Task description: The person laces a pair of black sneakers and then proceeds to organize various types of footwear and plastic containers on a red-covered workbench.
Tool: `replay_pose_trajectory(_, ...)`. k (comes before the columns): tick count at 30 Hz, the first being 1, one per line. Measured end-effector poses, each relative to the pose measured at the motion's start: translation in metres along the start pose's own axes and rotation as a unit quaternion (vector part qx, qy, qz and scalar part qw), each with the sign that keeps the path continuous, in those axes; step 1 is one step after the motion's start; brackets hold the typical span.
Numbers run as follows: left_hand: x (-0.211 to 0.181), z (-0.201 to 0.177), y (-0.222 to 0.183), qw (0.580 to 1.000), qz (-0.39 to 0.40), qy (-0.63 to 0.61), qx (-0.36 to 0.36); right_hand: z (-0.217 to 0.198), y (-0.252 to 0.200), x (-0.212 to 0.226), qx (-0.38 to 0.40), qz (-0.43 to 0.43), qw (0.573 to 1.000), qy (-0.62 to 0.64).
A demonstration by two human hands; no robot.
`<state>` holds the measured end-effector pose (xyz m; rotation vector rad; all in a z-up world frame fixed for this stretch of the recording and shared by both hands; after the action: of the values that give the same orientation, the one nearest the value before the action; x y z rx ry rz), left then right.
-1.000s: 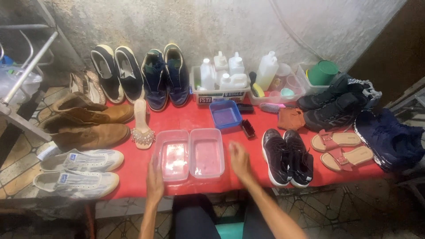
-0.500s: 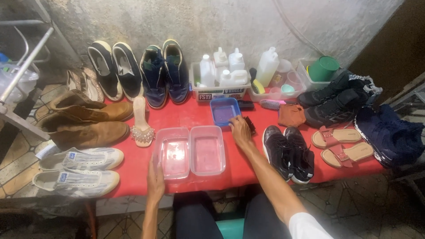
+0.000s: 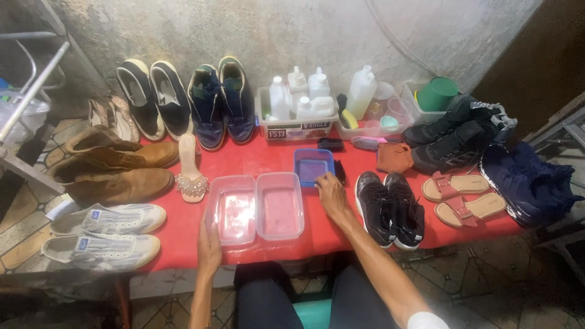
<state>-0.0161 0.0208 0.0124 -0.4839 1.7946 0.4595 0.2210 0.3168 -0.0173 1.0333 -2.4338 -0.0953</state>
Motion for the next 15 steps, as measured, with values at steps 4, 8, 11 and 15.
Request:
replay_pose_trajectory(4,0.005,0.0,0.002,1.0,-0.017,0.003,-0.006,-0.009,-0.021,-0.003,0.013,0.015,1.0,-0.002)
replay_pose_trajectory(8,0.003,0.001,0.001,1.0,-0.019,0.01,-0.008,-0.019,-0.049,0.002,0.05,0.027,0.998,-0.009)
replay_pose_trajectory(11,-0.003,0.001,0.0,1.0,-0.021,0.008,-0.01,-0.025,-0.075,0.009,0.078,0.036,0.996,0.006)
replay_pose_trajectory(15,-0.002,0.001,0.0,0.999,-0.026,0.021,-0.012,-0.03,-0.109,0.016,0.08,0.038,0.996,0.025)
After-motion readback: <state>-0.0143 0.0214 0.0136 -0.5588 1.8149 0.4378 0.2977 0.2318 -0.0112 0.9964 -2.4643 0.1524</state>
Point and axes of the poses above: each hand's wrist, its own y-axis towards the middle knuckle, its own z-axis out of the palm, x = y × z, the point moved 3 cm from there along y, towards the middle knuckle, and after that the axes turned 11 degrees about x, right-handed, at the moved point
